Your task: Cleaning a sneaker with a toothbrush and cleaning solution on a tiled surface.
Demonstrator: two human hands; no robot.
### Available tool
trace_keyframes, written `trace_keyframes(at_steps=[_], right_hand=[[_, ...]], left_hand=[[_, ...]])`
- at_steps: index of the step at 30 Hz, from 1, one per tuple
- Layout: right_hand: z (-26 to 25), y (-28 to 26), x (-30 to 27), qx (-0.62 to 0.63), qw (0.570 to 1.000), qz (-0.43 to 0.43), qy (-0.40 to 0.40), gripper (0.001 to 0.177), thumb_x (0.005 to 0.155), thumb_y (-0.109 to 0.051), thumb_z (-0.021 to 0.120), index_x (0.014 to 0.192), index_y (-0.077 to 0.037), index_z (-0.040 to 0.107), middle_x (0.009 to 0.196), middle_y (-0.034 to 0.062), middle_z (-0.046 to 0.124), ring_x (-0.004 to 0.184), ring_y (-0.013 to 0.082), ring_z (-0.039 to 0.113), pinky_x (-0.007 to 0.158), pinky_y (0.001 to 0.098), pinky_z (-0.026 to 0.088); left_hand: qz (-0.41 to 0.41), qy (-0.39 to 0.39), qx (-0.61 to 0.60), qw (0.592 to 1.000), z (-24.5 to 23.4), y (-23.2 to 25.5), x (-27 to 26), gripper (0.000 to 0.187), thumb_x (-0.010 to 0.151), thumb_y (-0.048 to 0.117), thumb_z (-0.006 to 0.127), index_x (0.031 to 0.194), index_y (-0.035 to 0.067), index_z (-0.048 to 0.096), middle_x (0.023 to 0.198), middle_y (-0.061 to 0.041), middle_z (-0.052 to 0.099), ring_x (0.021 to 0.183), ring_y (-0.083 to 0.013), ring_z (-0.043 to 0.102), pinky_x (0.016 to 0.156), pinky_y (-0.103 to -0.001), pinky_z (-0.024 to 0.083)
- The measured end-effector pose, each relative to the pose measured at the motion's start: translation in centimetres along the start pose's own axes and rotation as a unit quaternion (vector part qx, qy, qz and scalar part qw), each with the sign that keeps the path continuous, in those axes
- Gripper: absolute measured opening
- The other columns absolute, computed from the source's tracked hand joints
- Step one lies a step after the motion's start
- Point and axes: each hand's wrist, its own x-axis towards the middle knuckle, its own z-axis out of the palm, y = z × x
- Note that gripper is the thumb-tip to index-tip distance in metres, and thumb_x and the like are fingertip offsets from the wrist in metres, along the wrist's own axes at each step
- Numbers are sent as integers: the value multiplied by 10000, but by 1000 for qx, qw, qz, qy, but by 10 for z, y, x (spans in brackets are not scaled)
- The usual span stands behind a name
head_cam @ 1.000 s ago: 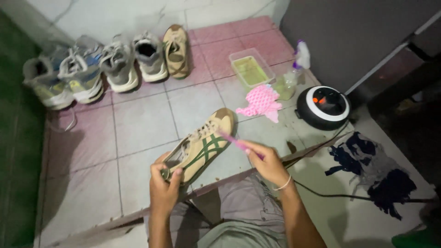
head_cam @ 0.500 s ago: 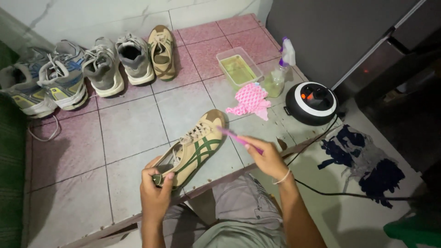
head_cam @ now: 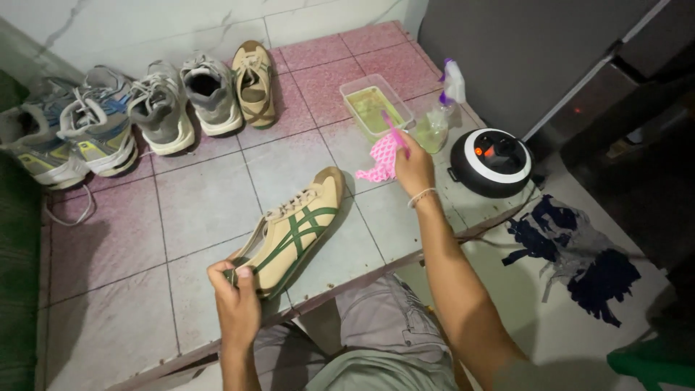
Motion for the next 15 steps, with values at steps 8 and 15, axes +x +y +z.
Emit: trace_keyframes(at_steps=[8, 15], right_hand=[[9, 11, 9, -58, 998, -19, 12, 566, 956, -108, 380, 1449, -302, 580, 934, 122, 708, 676, 218, 556, 583, 359, 431], [13, 23, -22, 60, 989, -135, 21, 430, 1002, -142, 454, 1416, -124, 571, 1454, 101, 579, 1360, 257, 528, 1106, 342, 415]], left_hand=[[16, 7, 16, 1000, -1, -9, -1, 359, 1017, 443, 451, 1132, 116, 363, 1040, -110, 600, 891, -236, 554, 787, -408, 428], [1, 18, 2, 1000, -2, -2, 4, 333, 1003, 420, 494, 1117, 118, 413, 1037, -81, 568, 922, -215, 519, 828, -375, 410]])
